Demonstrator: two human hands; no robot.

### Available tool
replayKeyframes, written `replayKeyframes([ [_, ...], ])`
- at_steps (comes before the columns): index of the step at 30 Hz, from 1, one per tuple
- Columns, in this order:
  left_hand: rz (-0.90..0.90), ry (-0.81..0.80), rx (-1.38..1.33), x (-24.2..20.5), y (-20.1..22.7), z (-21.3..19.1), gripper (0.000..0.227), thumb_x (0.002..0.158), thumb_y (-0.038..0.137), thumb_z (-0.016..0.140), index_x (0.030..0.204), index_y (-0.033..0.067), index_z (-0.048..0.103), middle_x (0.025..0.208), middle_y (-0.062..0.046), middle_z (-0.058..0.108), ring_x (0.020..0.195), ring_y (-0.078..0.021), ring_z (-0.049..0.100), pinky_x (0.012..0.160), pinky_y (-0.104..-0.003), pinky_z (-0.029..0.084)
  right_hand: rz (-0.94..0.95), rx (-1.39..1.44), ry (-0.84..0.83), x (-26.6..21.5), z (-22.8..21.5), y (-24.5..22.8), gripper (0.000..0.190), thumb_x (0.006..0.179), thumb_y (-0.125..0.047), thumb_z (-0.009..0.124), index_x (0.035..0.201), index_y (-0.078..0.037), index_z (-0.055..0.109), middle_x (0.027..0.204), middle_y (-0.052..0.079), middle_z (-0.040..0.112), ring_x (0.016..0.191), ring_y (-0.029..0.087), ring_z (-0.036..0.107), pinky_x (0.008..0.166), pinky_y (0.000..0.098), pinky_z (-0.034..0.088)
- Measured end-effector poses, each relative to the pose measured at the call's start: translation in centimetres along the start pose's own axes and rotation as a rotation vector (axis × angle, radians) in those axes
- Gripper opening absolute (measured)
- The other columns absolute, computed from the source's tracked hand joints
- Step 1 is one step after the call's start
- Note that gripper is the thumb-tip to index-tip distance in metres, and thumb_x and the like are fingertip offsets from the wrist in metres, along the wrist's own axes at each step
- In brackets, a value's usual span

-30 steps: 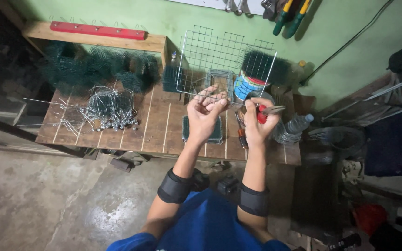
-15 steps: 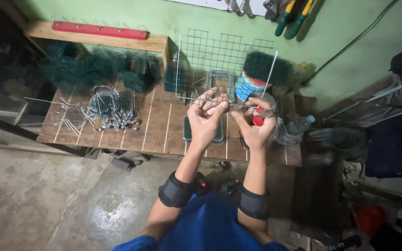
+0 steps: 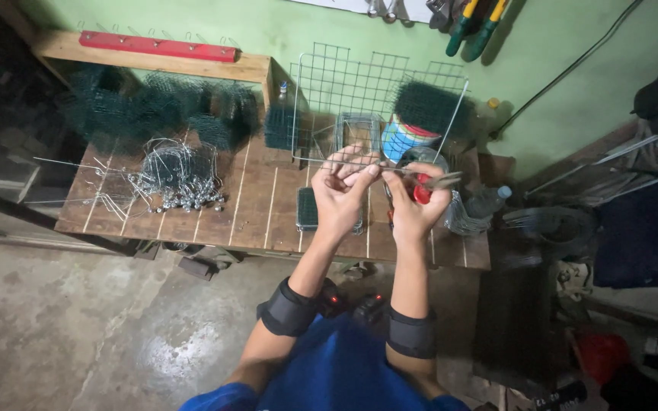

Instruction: Assembling small wire traps using wire mesh, metal rods, and pliers.

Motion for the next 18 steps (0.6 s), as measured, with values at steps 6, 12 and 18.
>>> replayKeyframes([
  [6,0.004,-0.031,0.037,-0.1,-0.4,-0.1,0.046,0.094,-0.009,0.071,0.136,-0.0099,0.054,0.118,-0.020,0.072,0.107,-0.0215,0.072,0.098,-0.035,0.062,0.264,0.250,0.103,-0.1,0.8,-1.9,0.034,0.086,0.006,0.083,0.101,-0.009,0.056,0.079,-0.001,0.058,0.055,0.003,0.047,0.044,0.0203,0.032],
  [12,-0.013,-0.017,-0.003,-0.1,-0.1,-0.6,0.042,0.093,-0.010,0.072,0.132,-0.0086,0.058,0.118,-0.023,0.071,0.106,-0.0244,0.073,0.096,-0.040,0.064,0.277,0.249,0.061,0.1,0.8,-2.1,0.034,0.087,0.006,0.082,0.100,-0.010,0.054,0.077,-0.002,0.056,0.051,0.002,0.043,0.042,0.0198,0.029],
  [18,-0.098,0.035,-0.138,0.2,-0.9,-1.9,0.044,0.091,-0.010,0.071,0.131,-0.0037,0.053,0.120,-0.024,0.069,0.104,-0.0284,0.074,0.091,-0.042,0.064,0.278,0.168,-0.103,0.6,-0.3,-1.8,0.035,0.090,0.007,0.077,0.118,-0.006,0.060,0.090,0.000,0.061,0.059,0.002,0.047,0.047,0.0192,0.033],
])
Point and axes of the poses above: each hand's wrist, its own x-axis towards the middle knuckle, its own z-axis out of the palm, y = z × x, the point moved 1 cm from there along x, towards the middle knuckle
